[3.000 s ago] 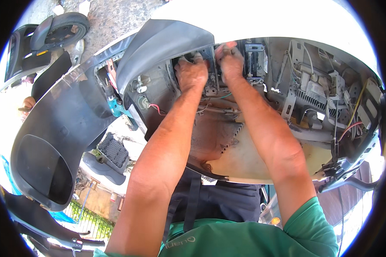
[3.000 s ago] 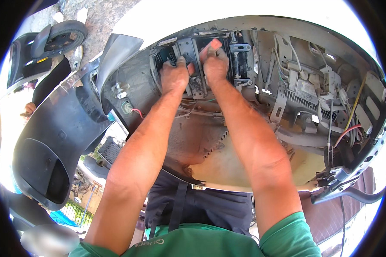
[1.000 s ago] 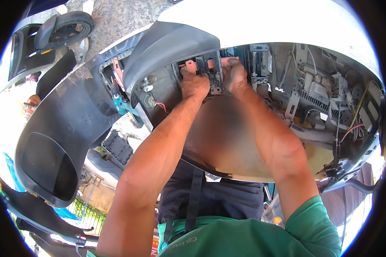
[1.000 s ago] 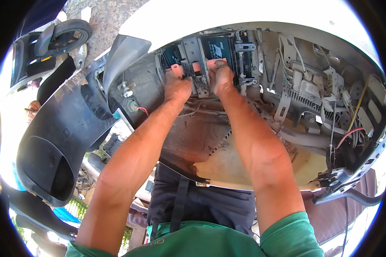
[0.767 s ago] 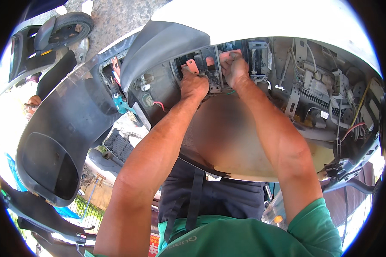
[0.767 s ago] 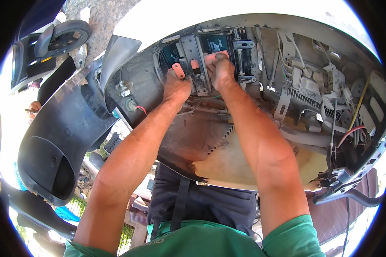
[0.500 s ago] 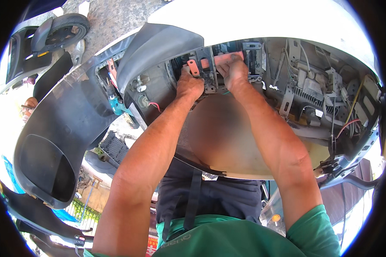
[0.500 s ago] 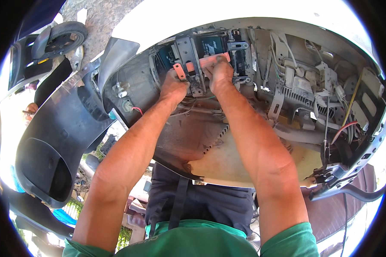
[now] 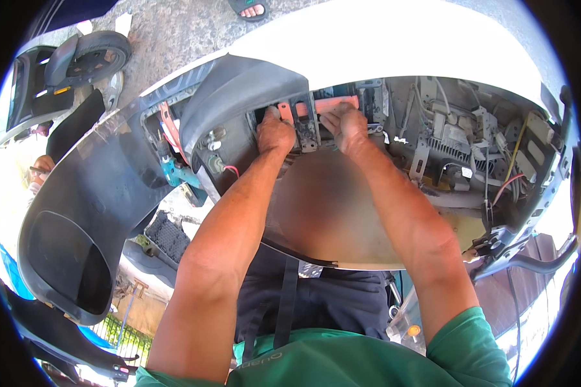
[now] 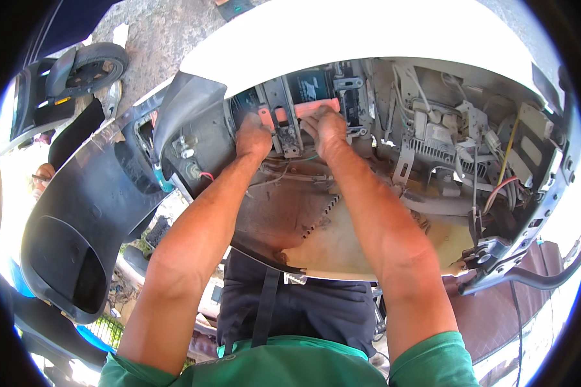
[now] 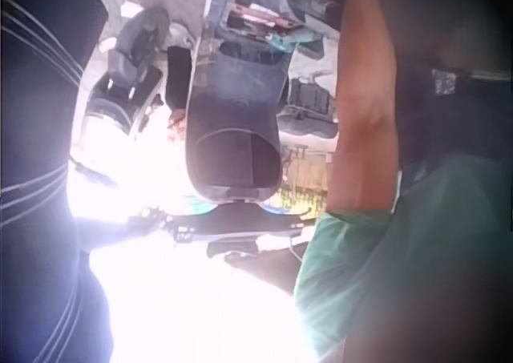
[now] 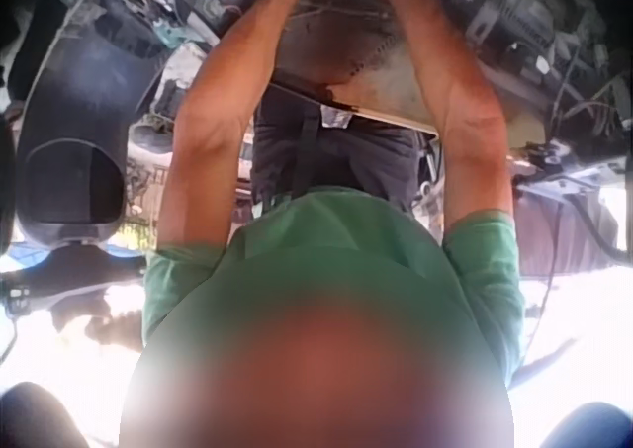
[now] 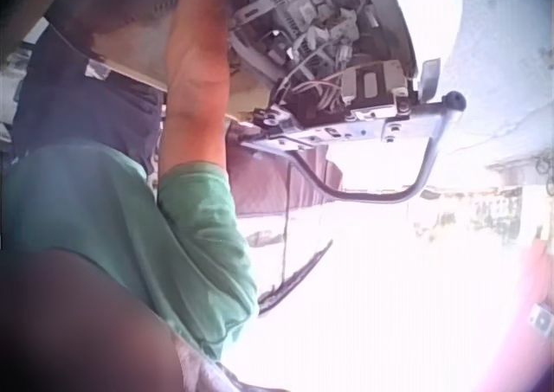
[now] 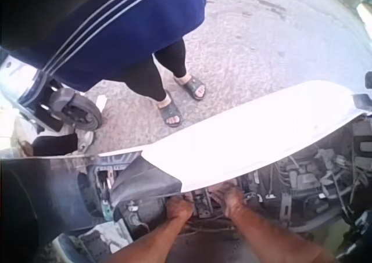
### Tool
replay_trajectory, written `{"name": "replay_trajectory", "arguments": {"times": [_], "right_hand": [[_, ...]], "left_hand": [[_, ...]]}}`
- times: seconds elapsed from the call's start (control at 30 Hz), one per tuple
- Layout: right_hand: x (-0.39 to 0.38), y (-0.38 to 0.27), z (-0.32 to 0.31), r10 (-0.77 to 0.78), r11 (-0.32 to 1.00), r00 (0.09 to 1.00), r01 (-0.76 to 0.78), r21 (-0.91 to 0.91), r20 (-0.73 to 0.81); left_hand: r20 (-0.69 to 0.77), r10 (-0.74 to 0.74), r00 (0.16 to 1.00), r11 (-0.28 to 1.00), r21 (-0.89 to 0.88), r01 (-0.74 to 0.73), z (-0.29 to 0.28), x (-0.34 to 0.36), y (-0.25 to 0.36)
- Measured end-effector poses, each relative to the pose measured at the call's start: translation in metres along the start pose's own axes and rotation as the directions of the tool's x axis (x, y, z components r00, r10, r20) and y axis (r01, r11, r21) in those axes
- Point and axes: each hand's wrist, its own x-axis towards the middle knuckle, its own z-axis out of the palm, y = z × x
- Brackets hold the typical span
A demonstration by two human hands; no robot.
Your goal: The person works under the open hood of a white vehicle, using both hands to adjust and connect components within the engine bay. They repeatedly reach into the front area near the battery and wiring, manipulating parts and occasionally repositioning the hood to improve access.
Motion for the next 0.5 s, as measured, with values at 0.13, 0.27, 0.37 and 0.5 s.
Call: {"name": "replay_trajectory", "arguments": {"times": [0.13, 0.27, 0.37, 0.5], "right_hand": [[-0.003, 0.008, -0.004, -0.039, 0.994, 0.998, 0.044, -0.096, 0.050], [0.001, -0.006, 0.001, -0.020, 0.977, 0.993, 0.044, -0.211, 0.113], [0.006, 0.011, -0.023, 0.005, 0.973, 0.993, 0.021, -0.230, 0.114], [-0.017, -0.010, -0.015, 0.009, 0.877, 0.998, 0.024, -0.480, 0.066]], "left_hand": [[-0.013, -0.030, 0.999, 0.994, 0.106, 0.031, 0.012, 0.017, -0.015], [-0.259, 0.348, 0.901, 0.937, 0.078, -0.340, 0.024, 0.034, -0.024], [0.074, 0.096, 0.993, 0.974, 0.201, -0.110, 0.007, 0.014, -0.008], [-0.048, 0.160, 0.986, 0.978, 0.144, -0.152, 0.018, 0.028, -0.022]]}}
